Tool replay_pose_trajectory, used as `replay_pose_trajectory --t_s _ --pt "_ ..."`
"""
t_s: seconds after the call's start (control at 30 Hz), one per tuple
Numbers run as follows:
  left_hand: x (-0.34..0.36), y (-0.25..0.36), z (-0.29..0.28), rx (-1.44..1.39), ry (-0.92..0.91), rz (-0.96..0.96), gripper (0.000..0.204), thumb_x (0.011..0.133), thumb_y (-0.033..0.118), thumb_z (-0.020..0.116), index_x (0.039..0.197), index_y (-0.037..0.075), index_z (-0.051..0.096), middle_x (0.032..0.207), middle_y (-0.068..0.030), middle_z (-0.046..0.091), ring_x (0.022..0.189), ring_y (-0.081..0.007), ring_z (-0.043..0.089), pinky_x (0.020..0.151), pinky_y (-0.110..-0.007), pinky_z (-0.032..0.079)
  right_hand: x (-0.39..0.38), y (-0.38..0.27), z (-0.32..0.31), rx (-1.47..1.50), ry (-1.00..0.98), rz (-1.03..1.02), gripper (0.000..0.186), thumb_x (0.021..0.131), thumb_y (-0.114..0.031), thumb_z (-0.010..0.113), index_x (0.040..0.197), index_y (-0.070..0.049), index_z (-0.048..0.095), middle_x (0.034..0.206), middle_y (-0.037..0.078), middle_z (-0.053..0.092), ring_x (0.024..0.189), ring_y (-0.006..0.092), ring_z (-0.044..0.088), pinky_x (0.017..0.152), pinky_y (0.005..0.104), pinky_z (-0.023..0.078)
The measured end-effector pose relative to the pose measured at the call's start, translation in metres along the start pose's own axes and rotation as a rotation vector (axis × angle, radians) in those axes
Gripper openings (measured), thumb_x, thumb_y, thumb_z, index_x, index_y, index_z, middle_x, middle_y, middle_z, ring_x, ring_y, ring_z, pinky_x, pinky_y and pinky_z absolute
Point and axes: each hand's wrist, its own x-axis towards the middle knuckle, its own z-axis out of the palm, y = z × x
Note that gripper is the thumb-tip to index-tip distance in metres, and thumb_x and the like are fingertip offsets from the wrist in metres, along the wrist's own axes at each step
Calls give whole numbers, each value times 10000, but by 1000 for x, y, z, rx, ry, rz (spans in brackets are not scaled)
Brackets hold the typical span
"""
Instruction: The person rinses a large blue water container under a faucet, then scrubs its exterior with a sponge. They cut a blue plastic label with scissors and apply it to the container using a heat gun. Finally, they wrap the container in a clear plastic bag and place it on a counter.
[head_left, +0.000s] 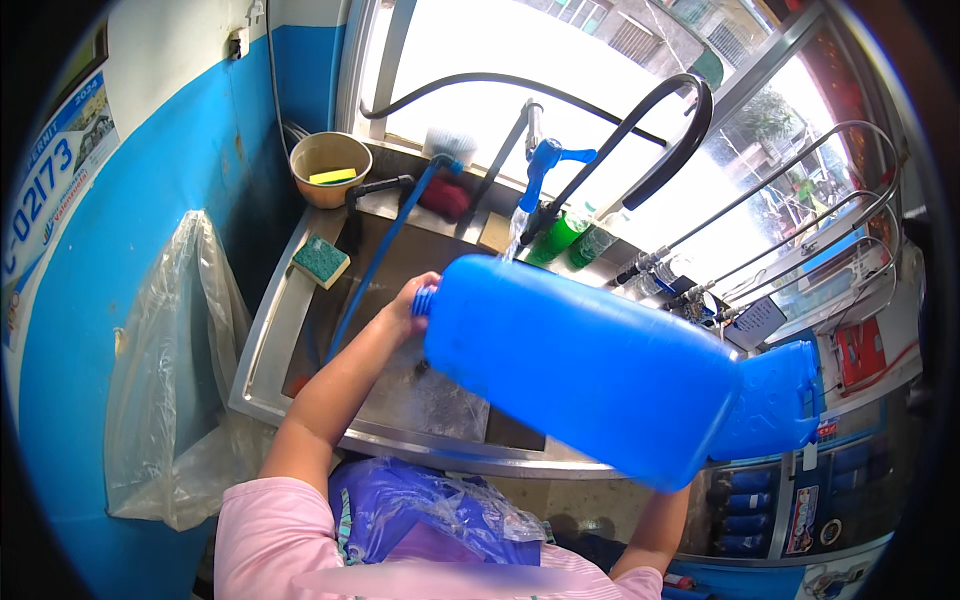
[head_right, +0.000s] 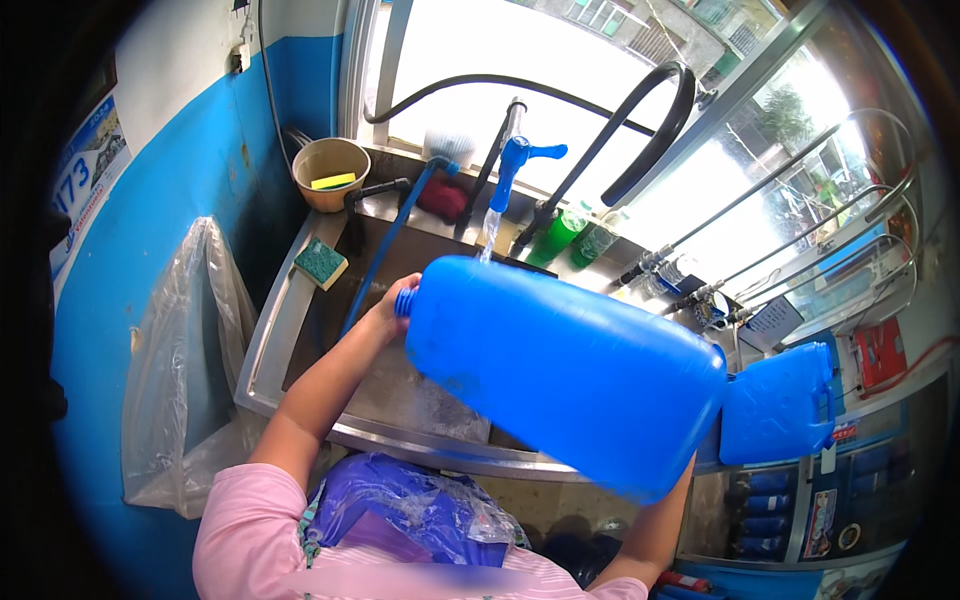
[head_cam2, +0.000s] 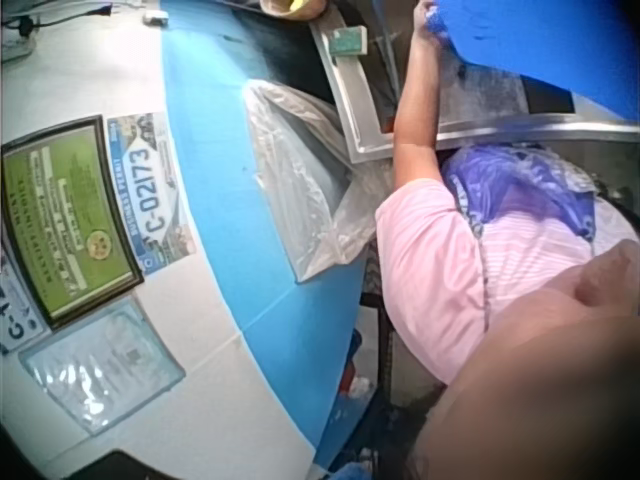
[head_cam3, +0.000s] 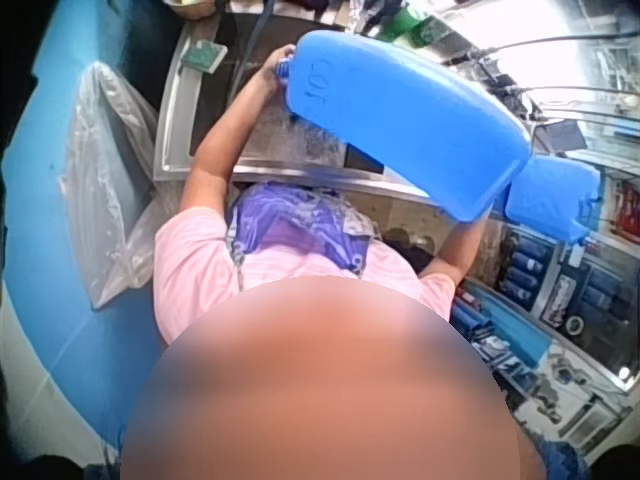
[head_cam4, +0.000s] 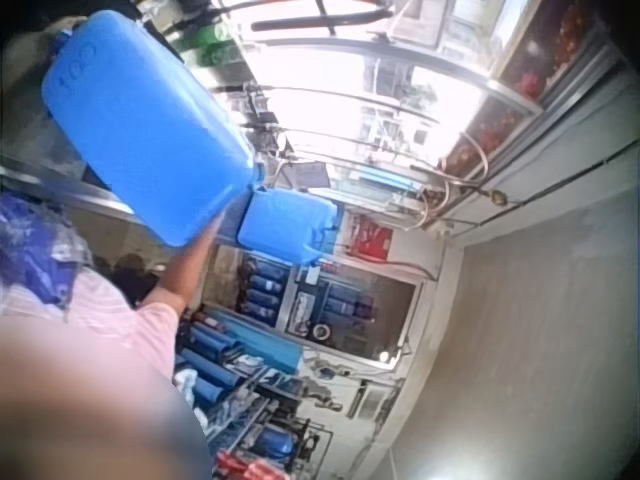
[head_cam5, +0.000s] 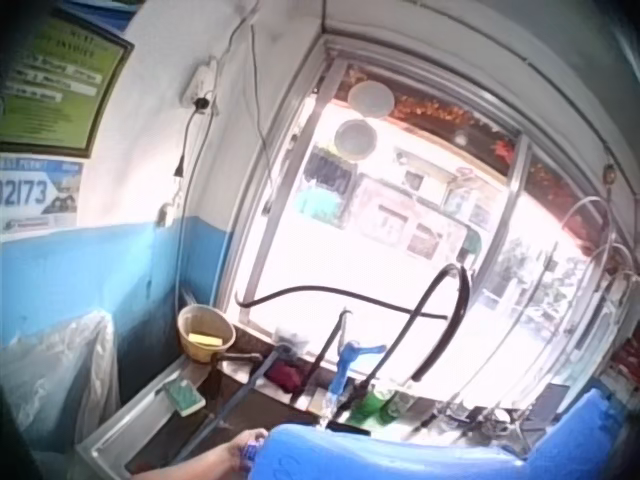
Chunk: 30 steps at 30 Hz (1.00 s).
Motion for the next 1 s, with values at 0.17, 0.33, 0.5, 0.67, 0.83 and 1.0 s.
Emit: replay_pose_trajectory --t_s 0.17,0.33,0.5,0.67,0.83,1.0 --pt "-27 -14 -8 388 363 -154 351 859 121 645 1166 -45 611 993 -161 680 887 -238 684 830 -364 566 24 -35 37 10 0 -5 616 957 -506 450 1398 -77 427 1272 113 561 1122 252 561 935 371 477" --pt "-31 -14 16 489 421 -65 188 832 198 714 937 68 628 783 -51 616 670 -141 617 649 -293 536 44 -46 78 23 -44 -6 624 964 -503 437 1417 -74 406 1283 115 556 1126 253 559 948 364 470" --pt "-62 -6 26 679 571 -72 218 791 233 746 812 122 560 645 -2 497 517 -101 484 494 -236 402 53 -47 125 48 -108 2 633 972 -500 424 1436 -71 385 1293 116 551 1130 253 557 960 357 463" --pt "-127 8 34 670 600 168 247 767 201 731 900 96 552 640 9 500 516 -87 482 475 -227 386 58 -28 183 98 -237 62 642 979 -497 411 1455 -68 365 1304 118 547 1134 254 556 972 350 456" --pt "-203 5 74 845 745 461 193 765 151 708 877 77 569 630 25 515 488 -61 474 447 -202 379 108 5 240 242 -457 244 591 1012 -395 372 1477 -34 315 1374 165 490 1220 246 511 1011 353 431" --pt "-218 -35 98 1076 888 616 181 749 112 696 891 52 599 682 -7 580 523 -85 539 463 -219 405 144 69 326 -600 -249 -21 411 991 -326 467 1301 -81 580 1324 174 534 1239 268 475 1073 356 337"
